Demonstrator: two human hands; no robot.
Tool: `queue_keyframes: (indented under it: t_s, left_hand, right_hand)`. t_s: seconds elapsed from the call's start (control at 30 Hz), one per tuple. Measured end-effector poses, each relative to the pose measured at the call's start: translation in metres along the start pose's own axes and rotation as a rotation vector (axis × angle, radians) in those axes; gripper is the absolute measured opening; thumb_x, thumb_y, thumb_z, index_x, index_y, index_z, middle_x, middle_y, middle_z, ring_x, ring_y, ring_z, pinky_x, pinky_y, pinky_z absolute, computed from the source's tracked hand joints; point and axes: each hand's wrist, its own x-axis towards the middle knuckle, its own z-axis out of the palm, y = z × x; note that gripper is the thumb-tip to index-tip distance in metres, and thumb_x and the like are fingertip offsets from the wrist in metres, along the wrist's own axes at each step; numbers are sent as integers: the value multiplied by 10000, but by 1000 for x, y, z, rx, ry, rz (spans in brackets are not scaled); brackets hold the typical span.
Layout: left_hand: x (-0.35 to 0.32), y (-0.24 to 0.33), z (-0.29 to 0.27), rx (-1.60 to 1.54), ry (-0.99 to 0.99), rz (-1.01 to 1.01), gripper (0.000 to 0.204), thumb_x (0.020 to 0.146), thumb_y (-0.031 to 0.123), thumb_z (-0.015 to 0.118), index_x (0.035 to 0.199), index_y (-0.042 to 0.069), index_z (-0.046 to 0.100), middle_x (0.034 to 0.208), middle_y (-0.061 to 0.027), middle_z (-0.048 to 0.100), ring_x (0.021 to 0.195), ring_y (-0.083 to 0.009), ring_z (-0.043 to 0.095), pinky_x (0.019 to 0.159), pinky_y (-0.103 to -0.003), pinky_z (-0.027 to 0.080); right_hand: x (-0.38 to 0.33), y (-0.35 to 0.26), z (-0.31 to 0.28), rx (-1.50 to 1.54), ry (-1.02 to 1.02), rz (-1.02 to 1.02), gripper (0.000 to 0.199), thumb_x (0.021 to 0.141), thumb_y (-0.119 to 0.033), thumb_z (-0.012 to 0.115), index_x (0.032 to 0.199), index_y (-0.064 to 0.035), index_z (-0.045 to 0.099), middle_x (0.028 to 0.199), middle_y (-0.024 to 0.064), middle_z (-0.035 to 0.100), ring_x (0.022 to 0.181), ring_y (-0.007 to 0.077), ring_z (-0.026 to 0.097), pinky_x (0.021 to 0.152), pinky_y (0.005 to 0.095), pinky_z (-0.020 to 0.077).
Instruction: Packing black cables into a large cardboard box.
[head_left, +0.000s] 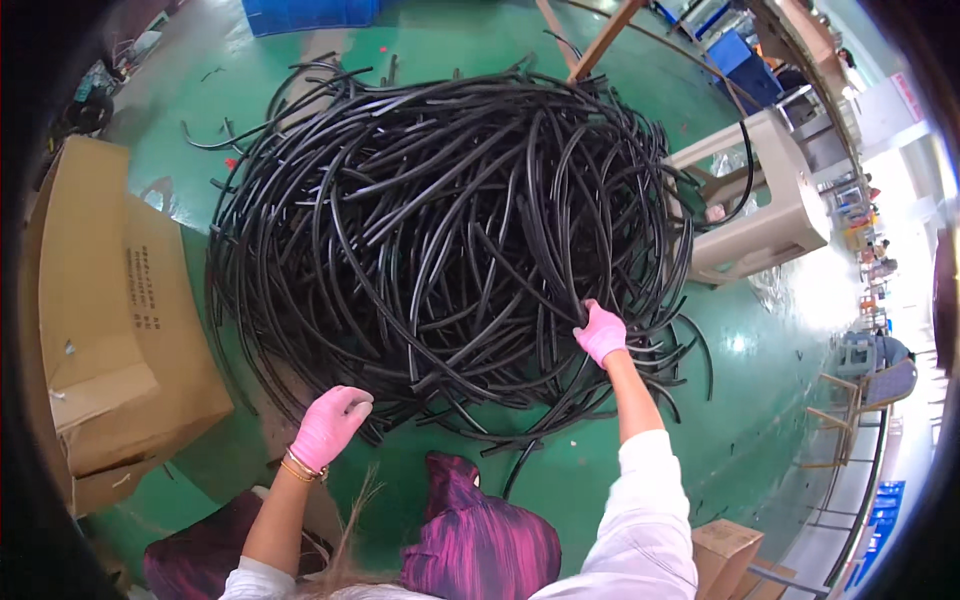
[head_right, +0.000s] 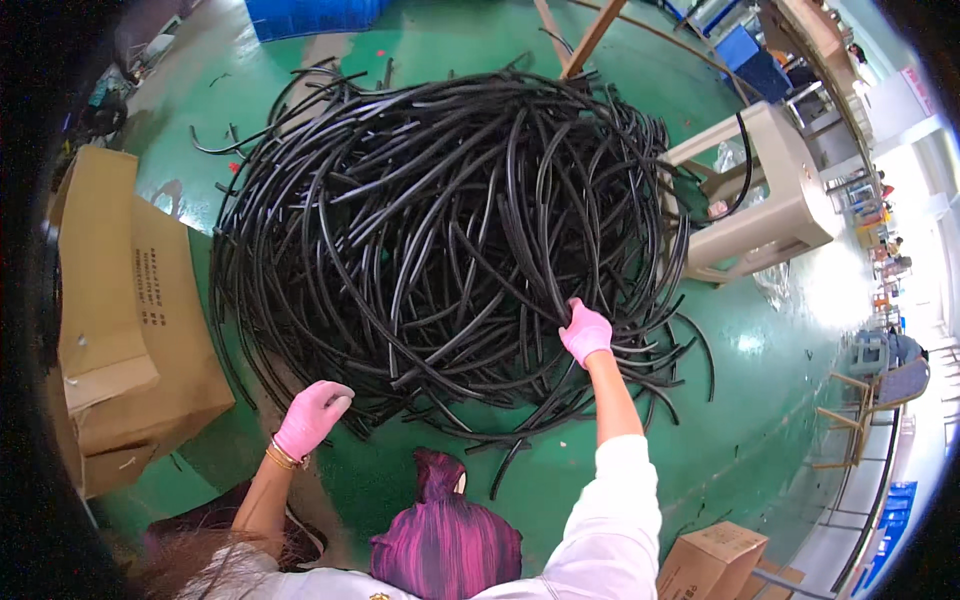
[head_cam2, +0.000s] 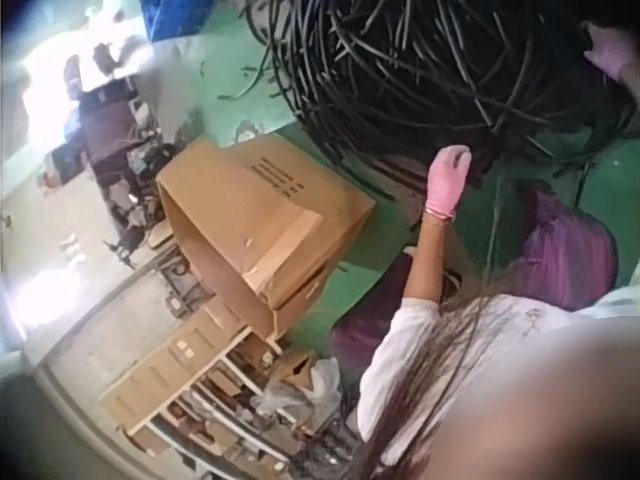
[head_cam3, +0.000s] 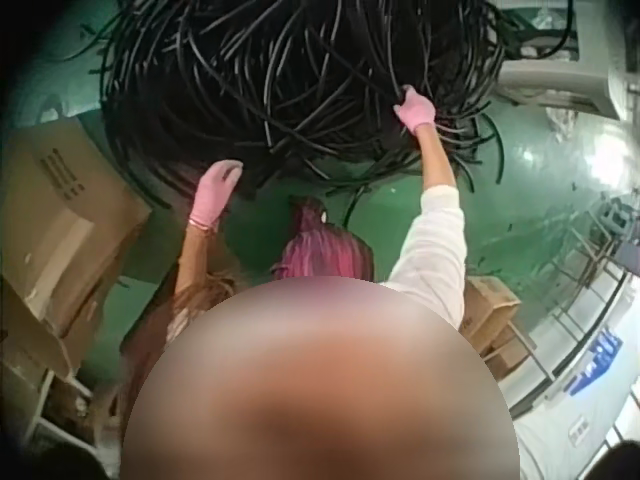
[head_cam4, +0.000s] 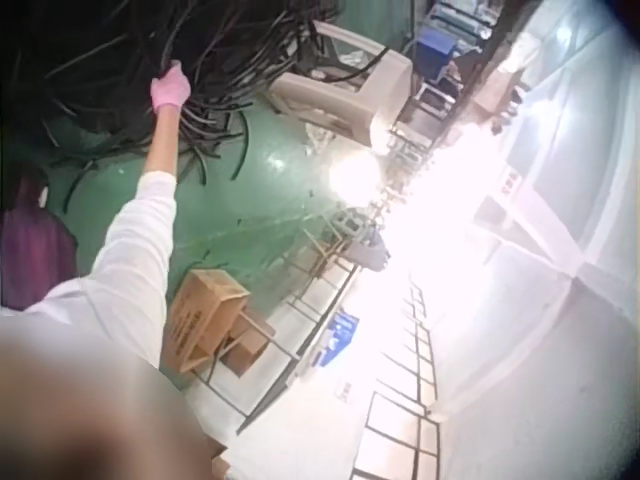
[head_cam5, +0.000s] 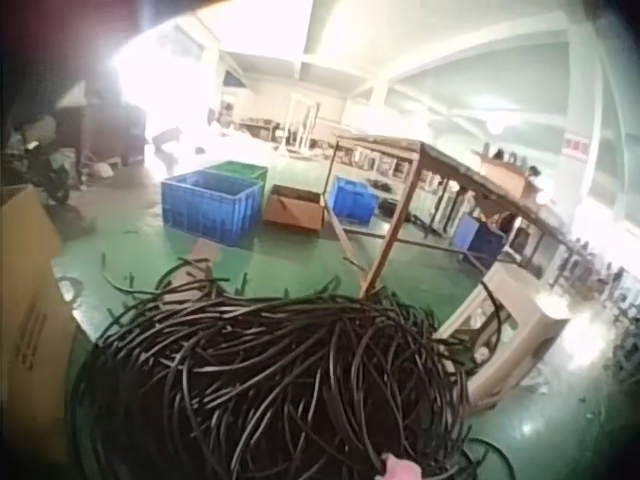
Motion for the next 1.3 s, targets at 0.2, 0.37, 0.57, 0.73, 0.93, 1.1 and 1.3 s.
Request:
queue_keyframes:
  t_s: [0.2, 0.37, 0.57, 0.73, 0.93, 1.1, 1.3]
  left_hand:
    - [-6, 42, -20, -9, -44, 102, 212, 872, 183, 660, 1024, 39, 695, 942, -142, 654, 851, -290, 653, 782, -348, 525]
    - [-6, 163, -56, -122, 26, 549, 745, 796, 176, 770, 1408, -51, 409, 1406, -212, 469, 1336, -315, 443, 1123, -360, 354]
    - [-29, 301, -119, -498, 420, 711, 995, 711, 13, 683, 1505, -41, 87, 1400, -312, 380, 1344, -419, 392, 1117, -404, 342]
    - [-45, 332, -247, -245, 1022, 927, 901, 763, 19, 661, 1484, -62, 126, 1044, -265, 576, 874, -431, 628, 740, -476, 523]
    - [-151, 278, -460, -175, 996, 736, 656, 682, 147, 785, 1192, -95, 451, 929, -224, 659, 885, -312, 683, 771, -380, 564]
    - [-217, 151, -563, -424, 768, 495, 196, 773, 203, 703, 771, 12, 659, 703, -66, 649, 602, -123, 608, 588, -279, 496]
    - [-185, -100, -572, -915, 620, -71, 335, 823, 186, 629, 1101, 12, 559, 689, -102, 639, 567, -205, 627, 577, -333, 550]
  right_hand:
    - [-51, -49, -88, 484, -85, -140, 571, 682, -202, 794, 1186, 3, 623, 1022, 154, 721, 945, 231, 691, 892, 350, 522]
    - [-142, -175, -238, 1132, -46, -380, 501, 708, -59, 819, 1168, 21, 638, 1080, 76, 695, 966, 164, 654, 903, 318, 512]
    - [-212, -310, -340, 1192, 89, -676, 338, 833, -142, 732, 1116, 33, 674, 1069, 57, 693, 913, 148, 656, 893, 294, 500]
    - [-257, -435, -421, 1559, 83, -1026, 312, 929, -131, 628, 1196, 29, 639, 1130, 81, 665, 1006, 167, 641, 930, 321, 498]
    - [-275, -607, -439, 645, 584, -1716, 397, 1040, -65, 372, 1420, 26, 444, 1386, 145, 503, 1255, 254, 529, 1104, 381, 388]
    - [-250, -683, -351, 741, 114, -1715, 265, 1000, -180, 483, 1133, -18, 645, 1022, 61, 672, 943, 152, 613, 903, 284, 483]
    - [-244, -744, -170, 146, 24, -1838, 153, 824, -184, 662, 928, -72, 657, 985, 70, 645, 1036, 251, 591, 969, 407, 355]
